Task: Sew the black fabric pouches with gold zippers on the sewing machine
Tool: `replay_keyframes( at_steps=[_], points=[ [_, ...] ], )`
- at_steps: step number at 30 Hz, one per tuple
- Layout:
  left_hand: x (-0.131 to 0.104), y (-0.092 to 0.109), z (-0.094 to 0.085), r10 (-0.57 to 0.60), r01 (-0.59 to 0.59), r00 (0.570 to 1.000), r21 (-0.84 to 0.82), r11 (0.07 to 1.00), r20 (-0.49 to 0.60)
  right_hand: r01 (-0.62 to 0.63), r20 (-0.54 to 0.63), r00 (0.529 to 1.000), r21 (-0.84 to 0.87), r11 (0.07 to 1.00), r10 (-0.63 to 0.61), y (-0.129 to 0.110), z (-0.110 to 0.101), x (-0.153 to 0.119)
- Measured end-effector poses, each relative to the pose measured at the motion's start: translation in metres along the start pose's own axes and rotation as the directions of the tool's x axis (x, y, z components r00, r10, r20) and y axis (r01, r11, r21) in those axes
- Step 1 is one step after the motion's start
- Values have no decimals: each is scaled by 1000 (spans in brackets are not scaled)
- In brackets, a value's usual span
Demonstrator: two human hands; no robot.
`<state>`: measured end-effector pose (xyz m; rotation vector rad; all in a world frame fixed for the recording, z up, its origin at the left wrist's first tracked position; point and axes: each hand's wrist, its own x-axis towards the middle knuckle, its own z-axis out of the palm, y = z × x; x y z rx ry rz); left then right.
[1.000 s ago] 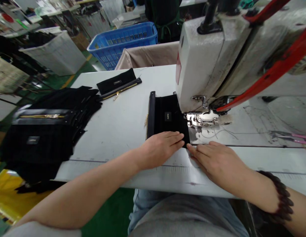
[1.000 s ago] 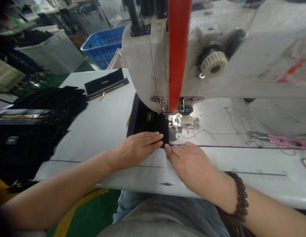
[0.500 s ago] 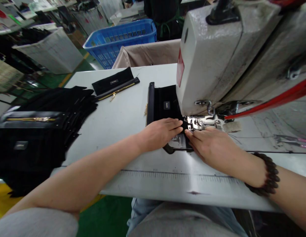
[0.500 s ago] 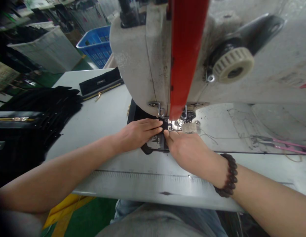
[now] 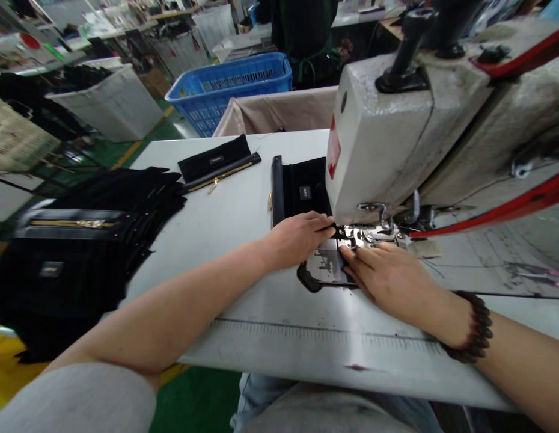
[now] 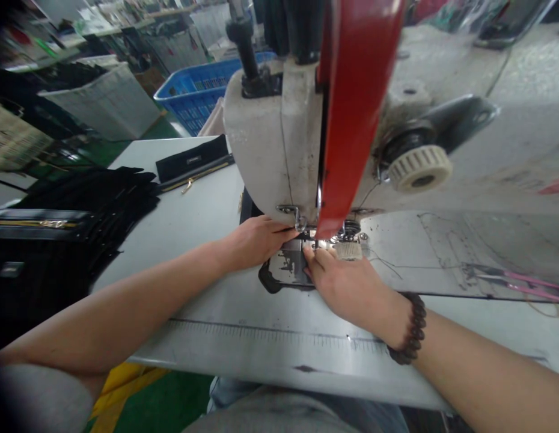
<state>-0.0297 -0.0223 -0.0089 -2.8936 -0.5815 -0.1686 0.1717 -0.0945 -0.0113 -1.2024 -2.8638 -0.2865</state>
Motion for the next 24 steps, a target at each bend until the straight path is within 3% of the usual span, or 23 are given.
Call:
replay_keyframes(
  at_steps=[8, 13, 15, 18, 21, 24],
  points=[
    [4, -6, -6, -24, 26, 999, -62, 998, 37, 4, -6, 1000, -14, 1000, -4, 0, -2, 2],
    [-2, -16, -29, -200, 232, 962, -169, 958, 189, 17, -79, 997, -16, 1000, -18, 3, -2, -1],
    [-11, -4, -38, -255, 303, 926, -145, 942, 277, 16, -117, 993, 6, 1000, -15, 4, -3, -3],
    [-20, 27, -47, -261, 319, 888, -99, 942, 378, 27, -97, 995, 38, 999, -23, 5, -3, -6],
    [-19, 52, -49, -263, 328, 869, -90, 940, 419, 47, -44, 998, 40, 998, -45, 6, -2, -6],
    [-12, 60, -50, -260, 340, 870, -130, 931, 419, 36, -16, 999, 26, 999, -36, 6, -3, -6]
  ],
)
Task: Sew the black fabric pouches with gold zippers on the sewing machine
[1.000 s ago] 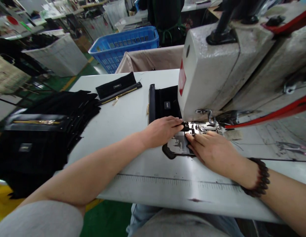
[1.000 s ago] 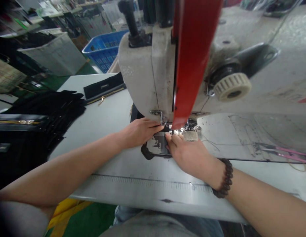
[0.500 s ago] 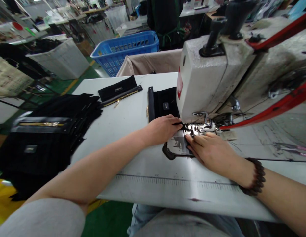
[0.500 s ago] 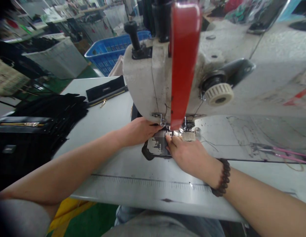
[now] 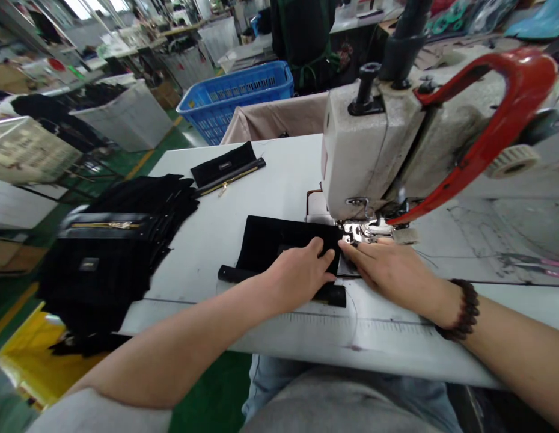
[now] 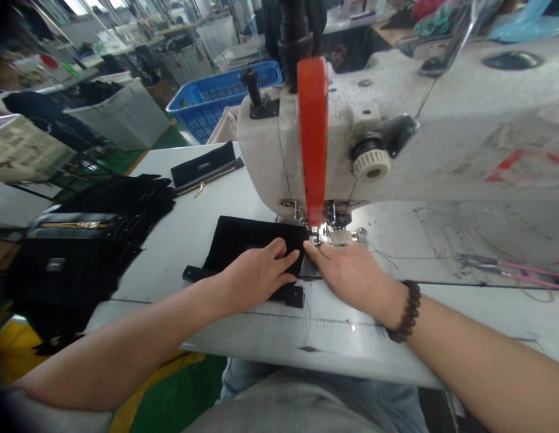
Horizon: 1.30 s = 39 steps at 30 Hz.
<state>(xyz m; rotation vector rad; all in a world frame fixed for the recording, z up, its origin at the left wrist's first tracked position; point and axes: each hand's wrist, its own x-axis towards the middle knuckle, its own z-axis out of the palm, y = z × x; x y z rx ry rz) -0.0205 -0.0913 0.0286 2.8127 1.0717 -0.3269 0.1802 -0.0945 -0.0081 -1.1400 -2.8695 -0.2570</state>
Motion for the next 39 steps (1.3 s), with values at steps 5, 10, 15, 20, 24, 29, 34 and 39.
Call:
replay_keyframes(
  at_steps=[5, 10, 15, 20, 24, 29, 34, 39],
  points=[
    [3, 1, -8, -77, 80, 997, -130, 988, 26, -32, 4, 999, 5, 999, 32, 1, -5, 0],
    [-11, 7, 0, -6, -9, 998, -273, 962, -56, 14, -99, 995, 38, 999, -10, 1, -10, 0],
    [-19, 5, 10, 57, -200, 942, -414, 888, -332, -3, -119, 993, 79, 997, 12, 2, -13, 0],
    [-18, 2, -4, -90, -229, 884, -595, 771, -458, -22, -187, 981, 166, 986, 54, 6, -13, -1],
    [-15, 16, -6, 41, -237, 934, -530, 814, -354, -5, -138, 990, 176, 984, 30, 8, -12, -3],
    [-11, 20, 5, 35, -255, 927, -560, 788, -372, 54, -34, 998, 195, 979, -49, 10, -13, -3],
    [-9, 9, 15, -40, -292, 853, -538, 791, -521, -77, 165, 985, 149, 986, 52, 3, -20, 5],
    [-3, -1, 21, 28, -203, 863, -296, 933, -505, -44, 250, 968, 128, 991, 11, -1, -24, 5]
  ],
)
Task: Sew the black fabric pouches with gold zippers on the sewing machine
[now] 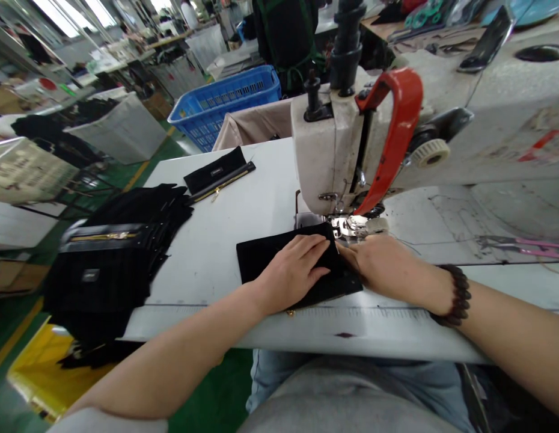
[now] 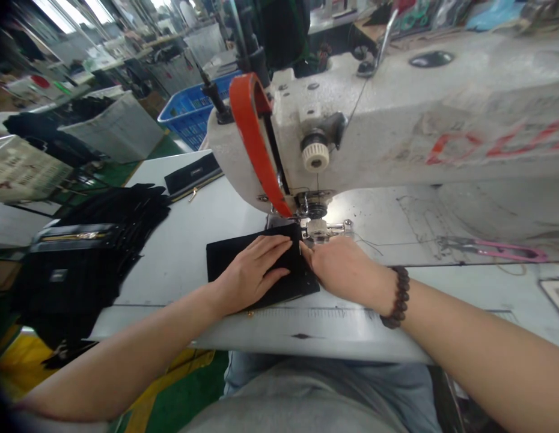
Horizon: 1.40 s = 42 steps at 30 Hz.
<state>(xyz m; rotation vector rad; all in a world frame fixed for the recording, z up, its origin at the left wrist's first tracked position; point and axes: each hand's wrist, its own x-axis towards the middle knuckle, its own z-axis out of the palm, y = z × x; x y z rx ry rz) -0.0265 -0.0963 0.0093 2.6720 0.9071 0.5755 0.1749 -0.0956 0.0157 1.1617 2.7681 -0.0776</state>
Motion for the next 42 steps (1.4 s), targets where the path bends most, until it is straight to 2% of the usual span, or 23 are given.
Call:
replay_keyframes(
  at_steps=[4, 7, 25, 29, 34, 36, 39, 42],
  points=[
    [2, -12, -1, 57, -76, 981, 97, 992, 185, 62, -75, 995, -73, 995, -67, -2, 2, -4],
    [4, -17, -3, 71, -102, 967, 118, 988, 245, 84, -104, 990, -123, 989, -97, -4, 3, -6],
    [7, -23, -3, 80, -119, 963, 141, 983, 258, 49, 30, 999, -203, 978, -44, -8, -1, -2],
    [8, -21, -3, 85, -131, 959, 158, 979, 271, 61, -89, 993, -145, 988, -74, -3, 3, -6],
    [9, -20, -3, 77, -127, 959, 170, 977, 273, 162, -255, 955, 34, 986, -148, 3, -5, -18],
    [10, -21, -3, 83, -134, 957, 169, 977, 277, 190, -265, 949, 40, 981, -173, 1, -11, -22],
    [12, -19, -4, 102, -152, 950, 149, 977, 296, 250, -206, 950, 54, 967, -235, -6, -14, -27],
    [12, -12, -7, 100, -143, 947, 121, 982, 307, 309, -209, 929, -11, 951, -305, -16, -11, -29]
  ],
)
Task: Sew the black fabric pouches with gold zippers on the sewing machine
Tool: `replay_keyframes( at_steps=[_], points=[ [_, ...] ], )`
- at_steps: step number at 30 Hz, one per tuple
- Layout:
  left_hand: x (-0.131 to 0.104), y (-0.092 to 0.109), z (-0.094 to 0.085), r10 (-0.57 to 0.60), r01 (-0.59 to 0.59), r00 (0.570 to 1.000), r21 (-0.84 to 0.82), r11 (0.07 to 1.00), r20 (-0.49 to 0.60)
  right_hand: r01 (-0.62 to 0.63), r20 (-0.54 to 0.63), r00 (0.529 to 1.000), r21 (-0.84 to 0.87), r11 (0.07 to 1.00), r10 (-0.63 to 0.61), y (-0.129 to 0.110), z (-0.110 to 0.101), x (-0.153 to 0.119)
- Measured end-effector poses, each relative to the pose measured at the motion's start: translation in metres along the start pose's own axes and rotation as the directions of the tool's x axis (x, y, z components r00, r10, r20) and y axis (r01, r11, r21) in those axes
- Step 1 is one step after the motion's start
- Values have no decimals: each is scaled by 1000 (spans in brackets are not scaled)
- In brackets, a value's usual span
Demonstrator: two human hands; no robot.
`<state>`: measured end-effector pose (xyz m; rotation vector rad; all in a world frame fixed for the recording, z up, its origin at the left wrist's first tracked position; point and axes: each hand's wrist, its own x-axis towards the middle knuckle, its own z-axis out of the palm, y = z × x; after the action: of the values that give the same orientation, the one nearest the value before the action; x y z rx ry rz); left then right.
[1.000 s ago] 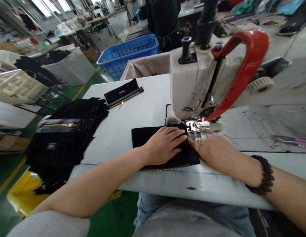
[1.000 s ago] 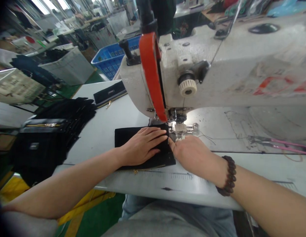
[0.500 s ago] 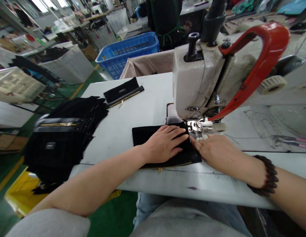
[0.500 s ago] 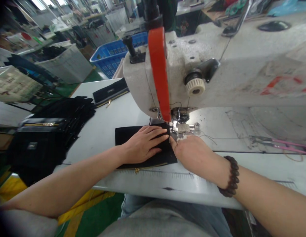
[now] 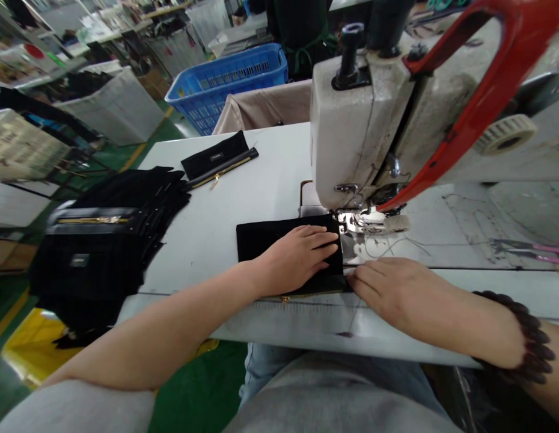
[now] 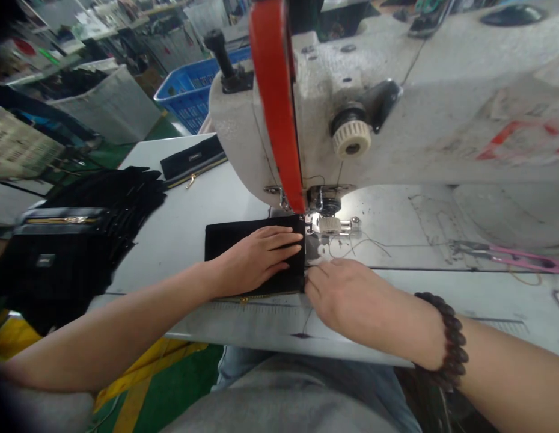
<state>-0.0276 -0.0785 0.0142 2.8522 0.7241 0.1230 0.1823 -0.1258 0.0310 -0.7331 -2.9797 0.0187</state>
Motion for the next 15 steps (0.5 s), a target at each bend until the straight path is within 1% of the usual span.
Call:
replay_keyframes(
  at_steps=[3, 7, 9, 11, 15],
  points=[
    [-2, 11, -1, -32, 32, 999, 8, 999, -2, 71, -29, 997, -53, 996, -72, -6, 3, 0],
    [-5, 22, 7, -73, 73, 997, 28, 997, -20, 78, -19, 997, -56, 995, -79, -7, 4, -1],
    [-6, 24, 10, -89, 89, 996, 27, 996, -10, 68, -13, 998, -42, 997, -68, -6, 4, -1],
    [-5, 23, 12, -104, 104, 995, 36, 994, 1, 31, -22, 999, -32, 999, -32, -4, 4, 0],
    [0, 20, 11, -122, 123, 992, 44, 991, -4, -31, -38, 999, -25, 999, 30, 3, 8, 3]
  ],
)
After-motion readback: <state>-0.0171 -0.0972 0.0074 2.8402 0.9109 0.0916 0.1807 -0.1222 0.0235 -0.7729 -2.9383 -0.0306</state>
